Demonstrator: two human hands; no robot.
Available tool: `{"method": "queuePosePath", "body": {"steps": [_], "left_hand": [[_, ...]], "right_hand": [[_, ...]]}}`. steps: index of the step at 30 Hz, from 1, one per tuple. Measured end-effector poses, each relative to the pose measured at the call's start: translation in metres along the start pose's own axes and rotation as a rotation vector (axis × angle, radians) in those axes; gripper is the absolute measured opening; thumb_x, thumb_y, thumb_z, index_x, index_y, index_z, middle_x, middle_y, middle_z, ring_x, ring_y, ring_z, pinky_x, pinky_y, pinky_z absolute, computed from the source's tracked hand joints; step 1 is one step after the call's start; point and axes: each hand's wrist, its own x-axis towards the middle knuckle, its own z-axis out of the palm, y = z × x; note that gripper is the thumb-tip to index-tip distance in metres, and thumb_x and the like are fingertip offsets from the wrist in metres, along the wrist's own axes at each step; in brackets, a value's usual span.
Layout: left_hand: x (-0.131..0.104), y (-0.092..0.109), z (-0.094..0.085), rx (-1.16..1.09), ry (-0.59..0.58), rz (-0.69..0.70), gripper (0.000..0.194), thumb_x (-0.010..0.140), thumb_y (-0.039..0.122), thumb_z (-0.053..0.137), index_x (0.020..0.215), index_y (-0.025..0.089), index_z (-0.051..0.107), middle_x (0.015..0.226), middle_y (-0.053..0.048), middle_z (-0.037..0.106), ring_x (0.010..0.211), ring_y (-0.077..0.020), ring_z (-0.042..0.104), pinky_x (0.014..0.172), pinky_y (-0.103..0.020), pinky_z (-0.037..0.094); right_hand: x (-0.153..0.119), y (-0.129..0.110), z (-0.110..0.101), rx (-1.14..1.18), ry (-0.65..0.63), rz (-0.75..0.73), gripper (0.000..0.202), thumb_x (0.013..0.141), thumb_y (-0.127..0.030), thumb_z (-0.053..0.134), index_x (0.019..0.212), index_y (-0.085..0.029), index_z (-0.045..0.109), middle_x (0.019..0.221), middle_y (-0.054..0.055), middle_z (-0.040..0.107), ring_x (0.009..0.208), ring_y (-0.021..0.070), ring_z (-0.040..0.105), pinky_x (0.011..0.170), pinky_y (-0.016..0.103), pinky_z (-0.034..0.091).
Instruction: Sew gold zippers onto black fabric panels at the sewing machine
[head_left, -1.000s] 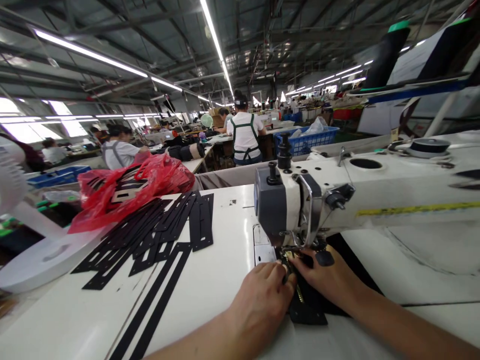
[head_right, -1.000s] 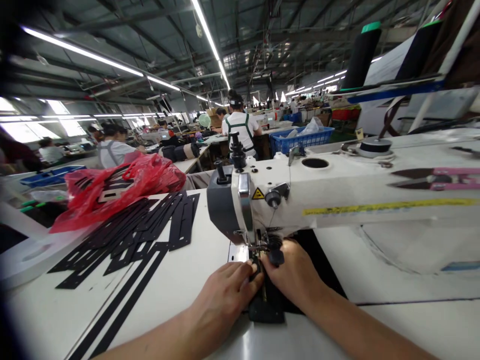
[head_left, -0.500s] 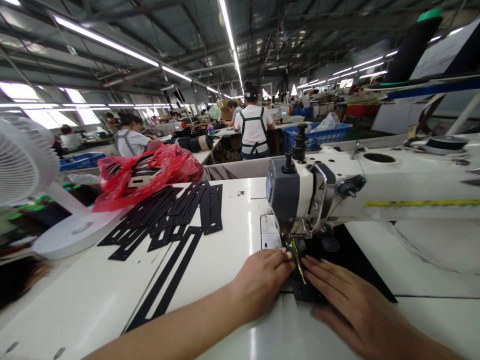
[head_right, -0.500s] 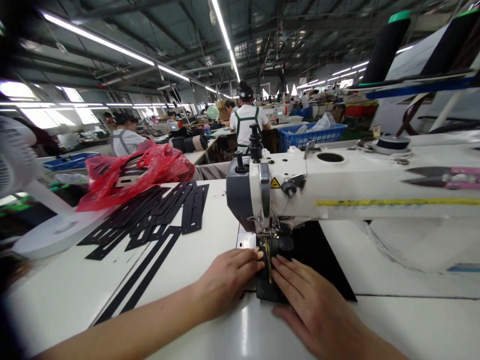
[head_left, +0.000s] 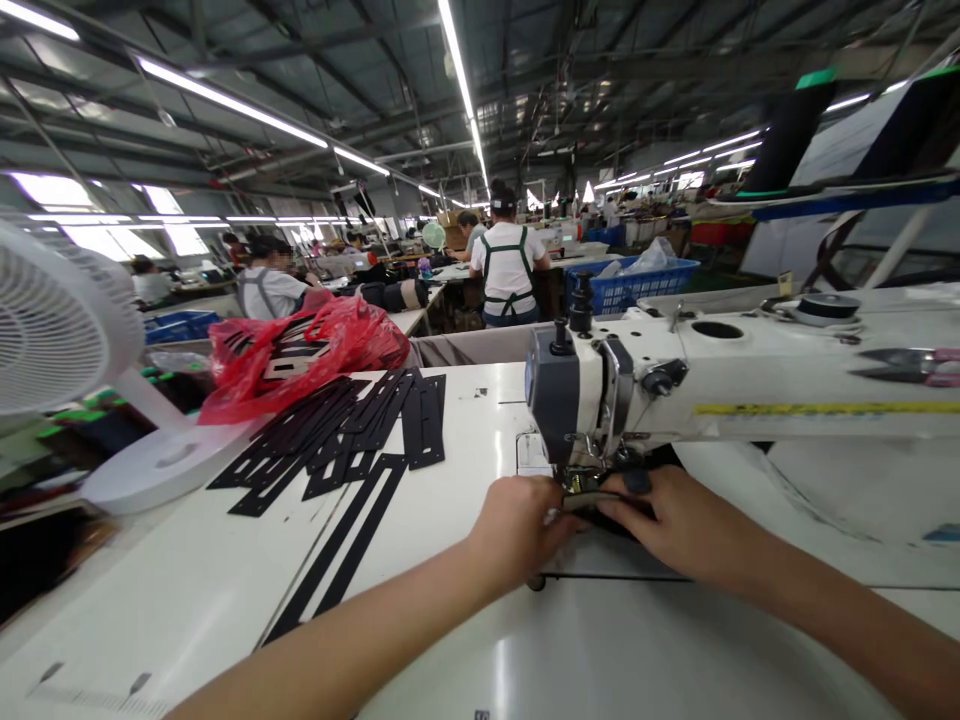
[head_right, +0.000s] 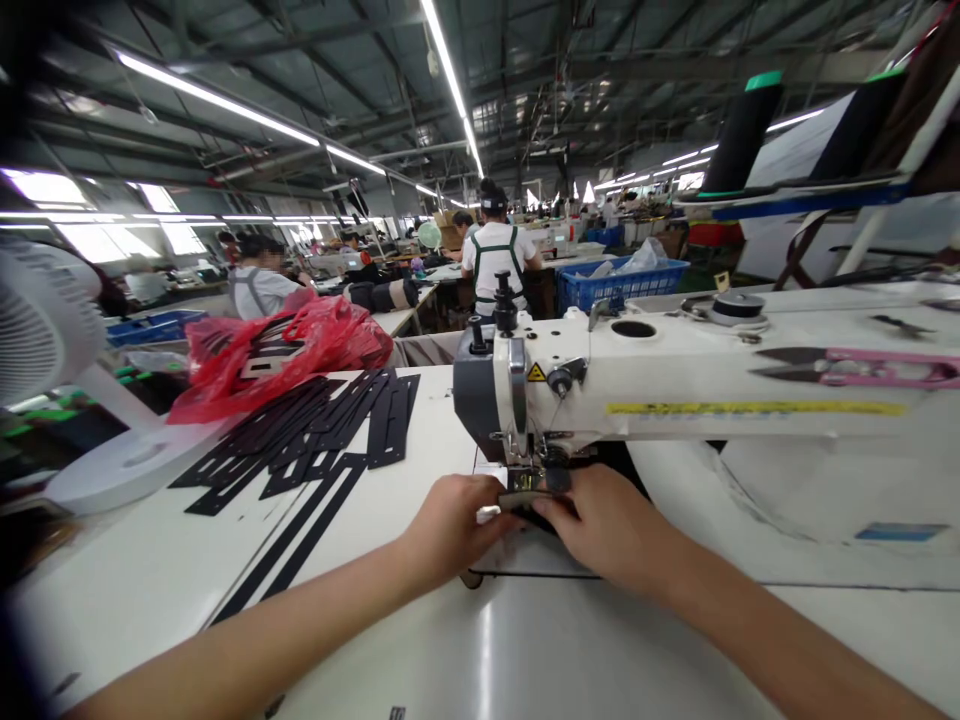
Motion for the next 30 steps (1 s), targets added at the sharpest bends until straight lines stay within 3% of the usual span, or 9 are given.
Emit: {"method": "queuePosePath", "body": {"steps": [4,6,10,17,25,30], "left_hand": [[-0.013,0.002,0.004,-0.007,-0.014,0.141,0.013,0.082,0.016,0.055,0.090,0.017,0.065,0.085,-0.004,0.068,0.077,-0.0173,0.066,0.069,-0.027,0.054],[-0.018,0.004,0.008,0.039,0.006,0.258,0.016,0.084,0.015,0.050,0.092,0.014,0.064,0.087,-0.006,0.068,0.079,-0.0183,0.066,0.072,-0.030,0.056],[-0.025,0.007,0.019,0.203,0.156,0.440,0.024,0.089,0.008,0.039,0.092,0.005,0.062,0.091,-0.015,0.066,0.089,-0.0234,0.065,0.084,-0.037,0.054],[-0.024,0.009,0.022,0.242,0.216,0.454,0.031,0.093,0.010,0.032,0.092,0.004,0.062,0.084,-0.014,0.066,0.088,-0.0243,0.065,0.078,-0.035,0.058],[-0.015,0.002,0.017,0.228,0.212,0.469,0.031,0.095,0.012,0.032,0.094,0.004,0.062,0.084,-0.012,0.066,0.084,-0.0240,0.066,0.074,-0.034,0.058],[-0.004,0.002,0.016,0.265,0.200,0.442,0.030,0.093,0.008,0.032,0.087,0.007,0.061,0.076,-0.009,0.064,0.071,-0.0195,0.065,0.064,-0.030,0.059]], "right_hand": [[-0.026,-0.003,0.025,-0.112,0.132,-0.183,0.028,0.085,-0.015,0.047,0.105,-0.022,0.065,0.097,0.002,0.070,0.085,0.0177,0.067,0.077,0.031,0.055],[-0.037,-0.001,0.037,-0.212,0.219,-0.288,0.033,0.086,-0.010,0.040,0.107,-0.016,0.064,0.101,0.006,0.070,0.088,0.0166,0.067,0.078,0.029,0.055],[-0.049,0.004,0.054,-0.418,0.360,-0.432,0.038,0.083,-0.002,0.036,0.102,-0.011,0.067,0.104,0.009,0.068,0.095,0.0177,0.065,0.080,0.027,0.055],[-0.048,0.003,0.063,-0.477,0.460,-0.446,0.039,0.085,-0.002,0.032,0.094,-0.010,0.070,0.100,0.009,0.069,0.093,0.0178,0.065,0.077,0.027,0.056],[-0.038,0.006,0.065,-0.459,0.457,-0.426,0.041,0.087,-0.003,0.029,0.092,-0.008,0.070,0.098,0.009,0.070,0.089,0.0191,0.067,0.075,0.028,0.057],[-0.030,0.011,0.069,-0.460,0.432,-0.403,0.040,0.087,-0.002,0.030,0.094,-0.008,0.069,0.099,0.010,0.069,0.089,0.0195,0.067,0.077,0.029,0.056]]}}
